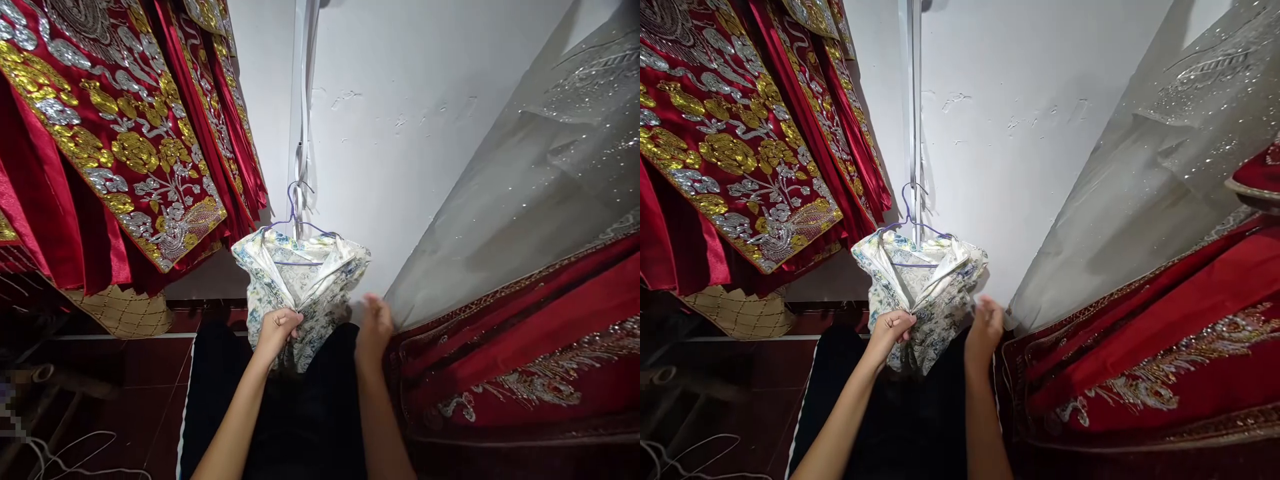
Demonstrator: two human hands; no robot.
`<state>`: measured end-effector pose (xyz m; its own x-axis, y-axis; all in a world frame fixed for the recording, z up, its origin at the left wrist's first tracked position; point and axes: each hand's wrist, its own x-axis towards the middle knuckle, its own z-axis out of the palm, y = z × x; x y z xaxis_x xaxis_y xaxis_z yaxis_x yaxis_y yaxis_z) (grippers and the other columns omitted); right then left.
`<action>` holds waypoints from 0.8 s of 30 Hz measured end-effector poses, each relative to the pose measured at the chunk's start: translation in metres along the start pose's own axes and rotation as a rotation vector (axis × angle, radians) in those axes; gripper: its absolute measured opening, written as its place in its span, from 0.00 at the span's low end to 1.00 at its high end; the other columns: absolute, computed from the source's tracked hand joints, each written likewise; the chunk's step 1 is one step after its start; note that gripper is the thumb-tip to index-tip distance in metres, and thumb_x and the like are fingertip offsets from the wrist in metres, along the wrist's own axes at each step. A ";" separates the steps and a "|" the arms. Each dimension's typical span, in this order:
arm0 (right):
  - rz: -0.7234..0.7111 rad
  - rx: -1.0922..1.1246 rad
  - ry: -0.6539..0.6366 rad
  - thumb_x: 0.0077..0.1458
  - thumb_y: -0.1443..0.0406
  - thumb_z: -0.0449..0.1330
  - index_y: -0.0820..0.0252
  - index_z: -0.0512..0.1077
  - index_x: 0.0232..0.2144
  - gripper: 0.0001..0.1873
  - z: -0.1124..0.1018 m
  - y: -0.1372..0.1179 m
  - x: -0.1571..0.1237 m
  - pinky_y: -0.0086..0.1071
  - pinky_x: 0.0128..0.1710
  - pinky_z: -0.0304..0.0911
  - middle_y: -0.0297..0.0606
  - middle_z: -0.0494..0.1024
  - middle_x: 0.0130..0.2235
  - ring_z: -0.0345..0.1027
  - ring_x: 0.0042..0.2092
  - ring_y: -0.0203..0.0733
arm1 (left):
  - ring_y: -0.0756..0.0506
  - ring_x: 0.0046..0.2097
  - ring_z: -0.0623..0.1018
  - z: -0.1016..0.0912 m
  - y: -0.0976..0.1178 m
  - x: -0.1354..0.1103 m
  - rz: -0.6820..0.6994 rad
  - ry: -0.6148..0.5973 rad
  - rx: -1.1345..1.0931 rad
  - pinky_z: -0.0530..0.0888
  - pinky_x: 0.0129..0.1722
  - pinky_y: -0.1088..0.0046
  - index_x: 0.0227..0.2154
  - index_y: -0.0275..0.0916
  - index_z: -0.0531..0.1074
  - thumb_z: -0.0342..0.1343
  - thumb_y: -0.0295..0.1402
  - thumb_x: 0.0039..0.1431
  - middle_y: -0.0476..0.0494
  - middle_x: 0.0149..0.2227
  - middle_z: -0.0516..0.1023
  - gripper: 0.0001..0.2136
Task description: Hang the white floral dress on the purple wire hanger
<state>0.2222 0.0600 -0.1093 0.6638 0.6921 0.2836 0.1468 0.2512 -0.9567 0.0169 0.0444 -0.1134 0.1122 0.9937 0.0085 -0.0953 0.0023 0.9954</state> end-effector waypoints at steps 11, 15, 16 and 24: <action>-0.048 -0.021 -0.749 0.59 0.52 0.56 0.49 0.67 0.29 0.11 0.049 0.000 -0.081 0.45 0.34 0.67 0.37 0.75 0.31 0.71 0.35 0.53 | 0.56 0.18 0.56 0.007 0.039 0.007 0.025 0.119 -0.253 0.51 0.21 0.77 0.20 0.35 0.73 0.66 0.40 0.48 0.56 0.14 0.58 0.14; -0.067 -0.104 -0.795 0.57 0.51 0.57 0.50 0.64 0.25 0.15 0.042 -0.003 -0.068 0.42 0.28 0.61 0.36 0.69 0.26 0.66 0.29 0.50 | 0.58 0.17 0.51 0.000 0.096 0.043 0.085 0.088 -0.360 0.47 0.19 0.78 0.25 0.33 0.76 0.68 0.38 0.46 0.59 0.13 0.55 0.12; -0.070 -0.118 -0.815 0.58 0.51 0.57 0.50 0.63 0.25 0.15 0.039 -0.005 -0.063 0.41 0.28 0.60 0.36 0.68 0.26 0.65 0.29 0.49 | 0.58 0.16 0.51 0.000 0.113 0.051 0.105 0.071 -0.364 0.46 0.19 0.78 0.25 0.33 0.76 0.68 0.38 0.45 0.59 0.13 0.55 0.12; -0.070 -0.144 -0.975 0.55 0.55 0.61 0.51 0.69 0.25 0.11 0.010 -0.012 -0.033 0.39 0.29 0.58 0.35 0.70 0.25 0.65 0.29 0.47 | 0.56 0.17 0.57 0.011 0.168 0.060 0.306 0.039 -0.151 0.52 0.18 0.78 0.23 0.33 0.76 0.67 0.36 0.46 0.56 0.13 0.60 0.11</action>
<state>0.1915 0.0414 -0.1067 -0.2352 0.9496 0.2072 0.2937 0.2727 -0.9162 0.0190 0.1035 0.0552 0.0180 0.9545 0.2976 -0.2644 -0.2825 0.9221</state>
